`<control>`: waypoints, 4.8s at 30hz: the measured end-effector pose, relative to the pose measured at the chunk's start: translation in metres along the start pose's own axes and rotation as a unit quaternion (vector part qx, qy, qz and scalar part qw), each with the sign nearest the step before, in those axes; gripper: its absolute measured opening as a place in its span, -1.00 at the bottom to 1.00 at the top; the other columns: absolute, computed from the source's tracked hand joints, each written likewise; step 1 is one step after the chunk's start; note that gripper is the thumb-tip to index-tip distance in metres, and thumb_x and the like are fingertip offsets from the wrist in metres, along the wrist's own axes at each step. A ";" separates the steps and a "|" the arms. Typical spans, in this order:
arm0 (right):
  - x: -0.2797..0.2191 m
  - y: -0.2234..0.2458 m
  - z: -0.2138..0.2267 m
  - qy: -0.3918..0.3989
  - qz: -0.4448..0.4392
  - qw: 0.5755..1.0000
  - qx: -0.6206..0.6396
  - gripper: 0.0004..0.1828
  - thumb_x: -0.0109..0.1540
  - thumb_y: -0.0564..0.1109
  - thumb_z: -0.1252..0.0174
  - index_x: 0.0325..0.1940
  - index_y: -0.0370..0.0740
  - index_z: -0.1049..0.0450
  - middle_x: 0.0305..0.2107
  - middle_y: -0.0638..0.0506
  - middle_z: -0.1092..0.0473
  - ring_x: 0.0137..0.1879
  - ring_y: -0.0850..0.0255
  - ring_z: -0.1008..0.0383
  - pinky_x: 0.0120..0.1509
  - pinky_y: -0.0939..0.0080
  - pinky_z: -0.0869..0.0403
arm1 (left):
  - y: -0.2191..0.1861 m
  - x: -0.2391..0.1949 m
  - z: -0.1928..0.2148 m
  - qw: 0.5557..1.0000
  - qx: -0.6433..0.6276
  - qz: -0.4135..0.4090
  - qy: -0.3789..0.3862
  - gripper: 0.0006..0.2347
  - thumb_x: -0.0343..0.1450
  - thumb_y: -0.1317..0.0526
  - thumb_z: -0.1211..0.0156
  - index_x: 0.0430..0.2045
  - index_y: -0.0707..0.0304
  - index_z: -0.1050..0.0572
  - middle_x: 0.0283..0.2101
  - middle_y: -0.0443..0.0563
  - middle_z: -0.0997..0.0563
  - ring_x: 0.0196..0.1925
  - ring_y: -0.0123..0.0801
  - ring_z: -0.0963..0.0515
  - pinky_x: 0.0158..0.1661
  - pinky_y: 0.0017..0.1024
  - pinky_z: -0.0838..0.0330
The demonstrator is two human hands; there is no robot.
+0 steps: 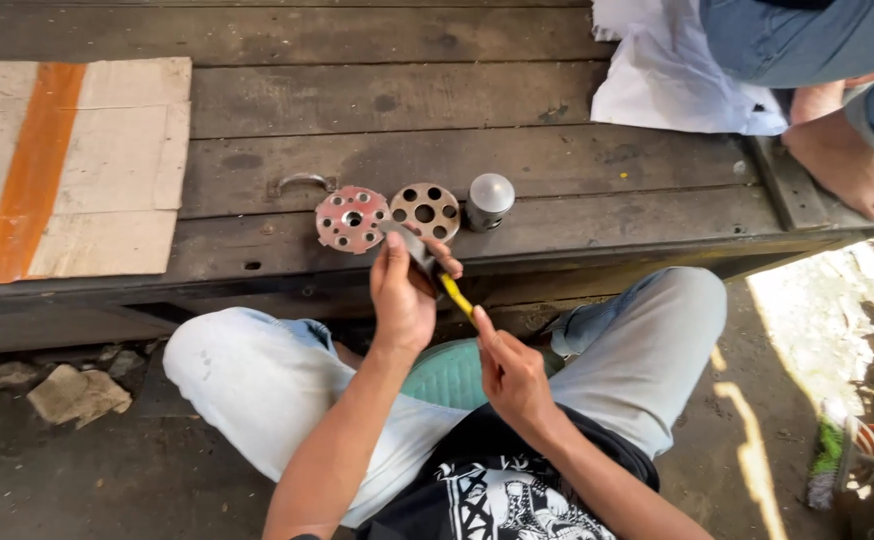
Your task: The person sits on the ground and uses a yellow-handled brush to scrub a small metal part held in their left hand. They rotate the part to clean different sides and occasionally dip the brush into a small container. Two other metal parts with holes are visible on the wooden bench nearby.
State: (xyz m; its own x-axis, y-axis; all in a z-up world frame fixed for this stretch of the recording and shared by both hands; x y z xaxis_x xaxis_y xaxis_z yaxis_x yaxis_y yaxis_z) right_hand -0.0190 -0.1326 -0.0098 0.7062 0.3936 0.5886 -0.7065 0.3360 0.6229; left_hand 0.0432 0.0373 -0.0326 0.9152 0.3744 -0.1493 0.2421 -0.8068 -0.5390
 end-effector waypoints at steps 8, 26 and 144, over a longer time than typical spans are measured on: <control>0.004 0.010 -0.009 -0.011 -0.005 1.000 0.026 -0.43 0.27 -0.44 -0.04 0.40 -0.34 -0.35 -0.68 -0.04 -0.34 -0.66 0.17 -0.30 -0.59 0.22 -0.23 | -0.019 -0.006 -0.007 1.000 -0.008 -0.005 -0.004 -0.73 0.60 0.03 0.07 -0.04 0.24 -0.42 -0.30 0.32 -0.62 -0.37 0.04 -0.66 -0.26 -0.07 -0.61; 0.000 0.004 -0.012 -0.005 -0.030 0.999 0.023 -0.43 0.28 -0.42 -0.04 0.41 -0.32 -0.34 -0.66 -0.05 -0.38 -0.65 0.16 -0.34 -0.59 0.23 -0.26 | -0.004 -0.001 0.003 0.999 0.021 0.013 -0.025 -0.71 0.60 -0.01 0.10 -0.03 0.19 -0.41 -0.37 0.31 -0.61 -0.44 0.08 -0.66 -0.32 -0.10 -0.60; -0.009 -0.008 -0.022 0.021 -0.071 0.997 0.035 -0.41 0.29 -0.41 -0.03 0.44 -0.28 -0.31 -0.64 -0.09 -0.43 -0.62 0.10 -0.42 -0.61 0.19 -0.27 | 0.022 -0.006 0.025 0.989 0.044 0.051 -0.130 -0.74 0.60 -0.02 0.06 -0.10 0.13 -0.45 -0.43 0.30 -0.59 -0.50 0.03 -0.63 -0.44 -0.24 -0.53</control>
Point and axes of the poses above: each hand's wrist, its own x-axis towards the middle knuckle, its own z-axis out of the back of the hand, y = z × x, the point moved 3 cm from there along x, towards the middle knuckle
